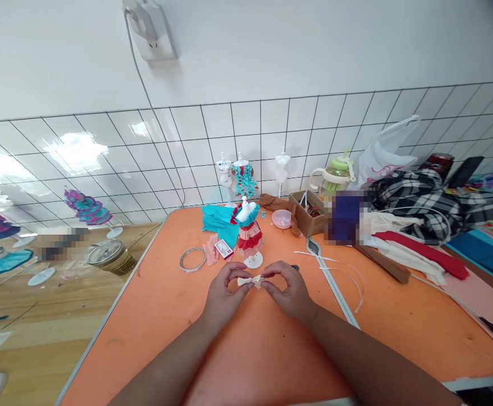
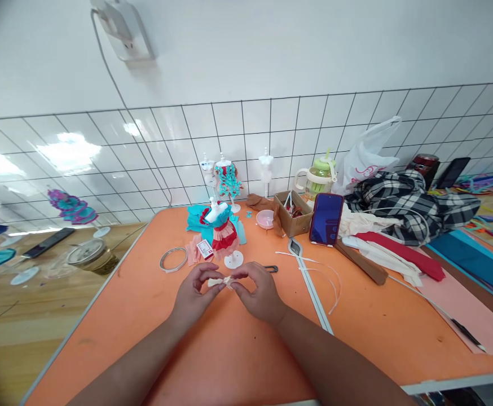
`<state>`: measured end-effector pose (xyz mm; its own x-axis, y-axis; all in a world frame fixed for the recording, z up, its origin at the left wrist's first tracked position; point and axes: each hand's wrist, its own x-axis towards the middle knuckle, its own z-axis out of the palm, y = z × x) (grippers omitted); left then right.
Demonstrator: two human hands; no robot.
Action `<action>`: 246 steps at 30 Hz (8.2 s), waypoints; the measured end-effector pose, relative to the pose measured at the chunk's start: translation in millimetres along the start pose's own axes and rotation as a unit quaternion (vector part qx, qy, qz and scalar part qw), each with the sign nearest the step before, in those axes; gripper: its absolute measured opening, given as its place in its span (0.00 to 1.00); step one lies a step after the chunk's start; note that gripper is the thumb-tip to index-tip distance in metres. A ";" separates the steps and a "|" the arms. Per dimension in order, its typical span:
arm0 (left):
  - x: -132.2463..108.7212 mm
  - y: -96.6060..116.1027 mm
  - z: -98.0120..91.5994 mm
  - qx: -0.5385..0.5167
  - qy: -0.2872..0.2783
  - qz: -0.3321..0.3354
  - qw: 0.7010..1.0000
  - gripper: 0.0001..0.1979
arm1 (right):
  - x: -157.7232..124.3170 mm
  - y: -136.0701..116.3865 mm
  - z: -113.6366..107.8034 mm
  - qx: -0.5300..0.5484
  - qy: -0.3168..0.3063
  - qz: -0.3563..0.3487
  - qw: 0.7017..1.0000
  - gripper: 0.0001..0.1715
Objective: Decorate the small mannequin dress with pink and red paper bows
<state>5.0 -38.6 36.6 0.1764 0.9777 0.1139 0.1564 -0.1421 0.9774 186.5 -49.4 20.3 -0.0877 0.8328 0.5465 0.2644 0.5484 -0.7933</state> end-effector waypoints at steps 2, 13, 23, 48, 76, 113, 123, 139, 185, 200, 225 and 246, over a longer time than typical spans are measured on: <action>-0.6 -0.6 -4.7 0.060 0.035 0.057 0.996 0.15 | -1.4 -3.5 -1.9 0.006 -0.002 -0.030 1.000 0.13; -1.6 -10.7 -20.6 0.240 -0.024 0.292 0.926 0.05 | -3.9 -0.8 -4.1 0.072 0.029 -0.030 0.997 0.19; -2.2 -15.6 -23.6 0.321 -0.007 0.356 0.878 0.08 | 2.0 -2.0 -7.2 0.174 0.001 0.046 0.984 0.15; -5.6 4.4 -16.7 0.388 0.078 0.511 0.763 0.10 | 1.0 -20.8 -6.5 -0.059 -0.073 -0.059 0.994 0.18; -14.2 29.4 -20.4 0.318 0.147 0.492 0.797 0.12 | -15.9 -15.5 10.6 -0.184 -0.087 -0.199 0.959 0.30; -4.6 -11.3 5.5 0.032 0.014 0.087 0.996 0.13 | -0.1 3.0 12.2 0.138 -0.028 0.157 0.977 0.09; 4.1 -16.9 2.9 -0.283 -0.179 -0.135 0.932 0.31 | 1.0 1.5 16.3 0.174 -0.030 0.268 0.947 0.12; 6.6 -15.8 1.7 -0.094 -0.173 -0.168 0.966 0.17 | 0.2 11.6 13.1 0.068 -0.080 0.188 0.976 0.19; 71.5 -56.9 32.0 0.145 0.116 0.019 0.982 0.16 | 111.2 2.4 -27.4 0.133 -0.025 0.088 0.987 0.15; 41.8 -44.0 31.4 0.147 0.036 0.090 0.984 0.15 | 110.1 -11.9 -35.1 0.150 0.078 0.111 0.979 0.18; 30.6 -27.1 32.0 0.243 0.045 0.146 0.958 0.14 | 103.6 -13.5 -23.8 0.075 0.178 0.083 0.978 0.22; 28.8 -30.4 31.5 0.289 0.071 0.170 0.939 0.15 | 100.7 -19.2 -25.7 0.185 0.089 0.082 0.975 0.35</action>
<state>35.9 -10.9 4.5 0.1864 0.8660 0.4640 0.6239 -0.4692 0.6250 197.2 22.0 97.4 0.1034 0.9034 0.4161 -0.1075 0.4260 -0.8983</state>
